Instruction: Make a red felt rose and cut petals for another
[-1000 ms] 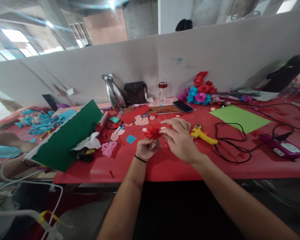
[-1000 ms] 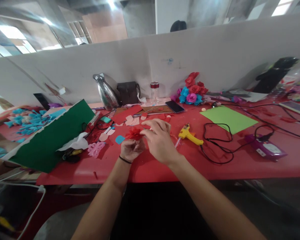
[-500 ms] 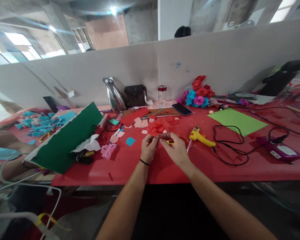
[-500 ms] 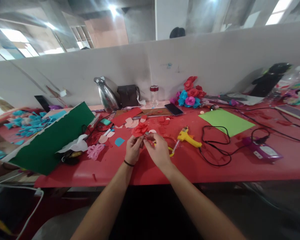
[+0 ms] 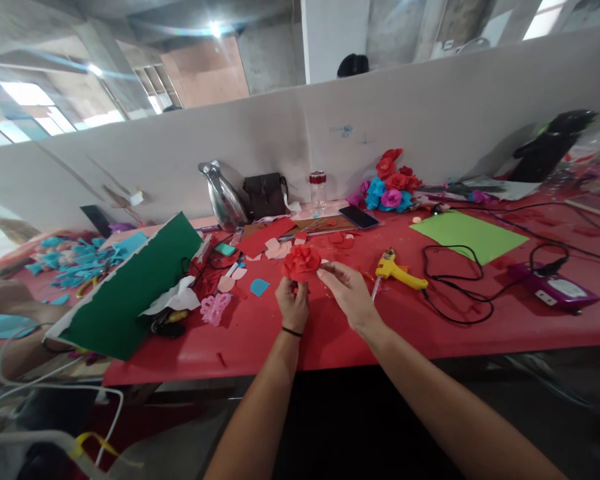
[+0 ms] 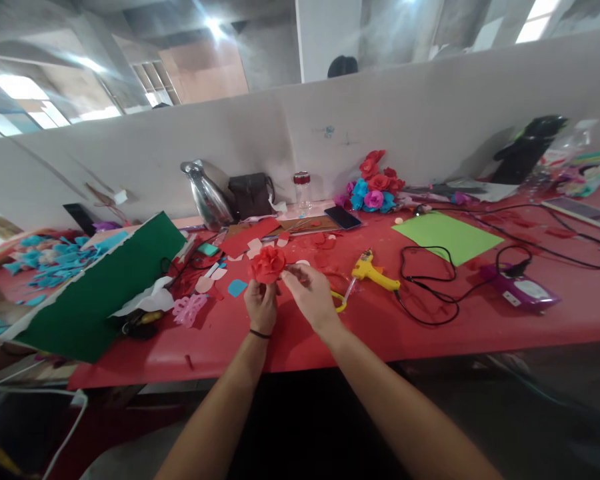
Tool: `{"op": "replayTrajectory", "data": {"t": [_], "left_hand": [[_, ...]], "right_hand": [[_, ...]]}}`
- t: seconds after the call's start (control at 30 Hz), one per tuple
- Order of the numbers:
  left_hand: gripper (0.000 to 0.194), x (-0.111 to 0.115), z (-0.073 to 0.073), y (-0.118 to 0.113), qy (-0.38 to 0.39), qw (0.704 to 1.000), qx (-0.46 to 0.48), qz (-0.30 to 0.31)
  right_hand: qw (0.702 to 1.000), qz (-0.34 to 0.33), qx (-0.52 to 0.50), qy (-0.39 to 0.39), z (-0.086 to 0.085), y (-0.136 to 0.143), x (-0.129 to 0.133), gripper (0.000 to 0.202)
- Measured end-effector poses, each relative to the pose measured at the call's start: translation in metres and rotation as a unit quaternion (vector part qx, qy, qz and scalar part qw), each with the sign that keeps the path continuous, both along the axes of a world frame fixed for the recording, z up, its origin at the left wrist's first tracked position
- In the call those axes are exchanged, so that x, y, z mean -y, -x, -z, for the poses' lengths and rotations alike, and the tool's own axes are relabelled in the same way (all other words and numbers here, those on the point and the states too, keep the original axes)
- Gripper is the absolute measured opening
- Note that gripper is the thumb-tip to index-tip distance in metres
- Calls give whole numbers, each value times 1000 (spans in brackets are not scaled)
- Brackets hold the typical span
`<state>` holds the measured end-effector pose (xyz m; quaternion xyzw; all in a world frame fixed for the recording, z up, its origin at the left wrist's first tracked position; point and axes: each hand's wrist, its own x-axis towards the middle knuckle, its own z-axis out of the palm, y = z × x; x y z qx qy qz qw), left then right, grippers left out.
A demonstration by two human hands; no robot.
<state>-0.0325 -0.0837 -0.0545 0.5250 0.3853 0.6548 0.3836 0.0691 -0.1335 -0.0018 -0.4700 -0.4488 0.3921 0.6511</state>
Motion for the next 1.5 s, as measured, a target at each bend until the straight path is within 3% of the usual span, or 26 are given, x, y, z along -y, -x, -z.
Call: {"op": "replayTrajectory", "data": {"t": [0.37,0.73,1.2,1.37,1.5], "left_hand": [[25,2,0,1,-27,999,10,36],[5,-3,8,7,-76,994,-45,-66],[13,3,4,7,-53,996,-57,-54],[13,-2,2,2,-42,998,-8,-42],[22,-15,-11,1,20,990,136,-32]], "right_hand": [[998,0,-66,10,-7,6,-3,16],[997,-24,-76,1,-10,8,4,11],[999,3,-45,15,-7,4,8,9],[997,-1,-71,13,-8,4,7,12],[998,25,-43,25,-2,-6,10,20]]}}
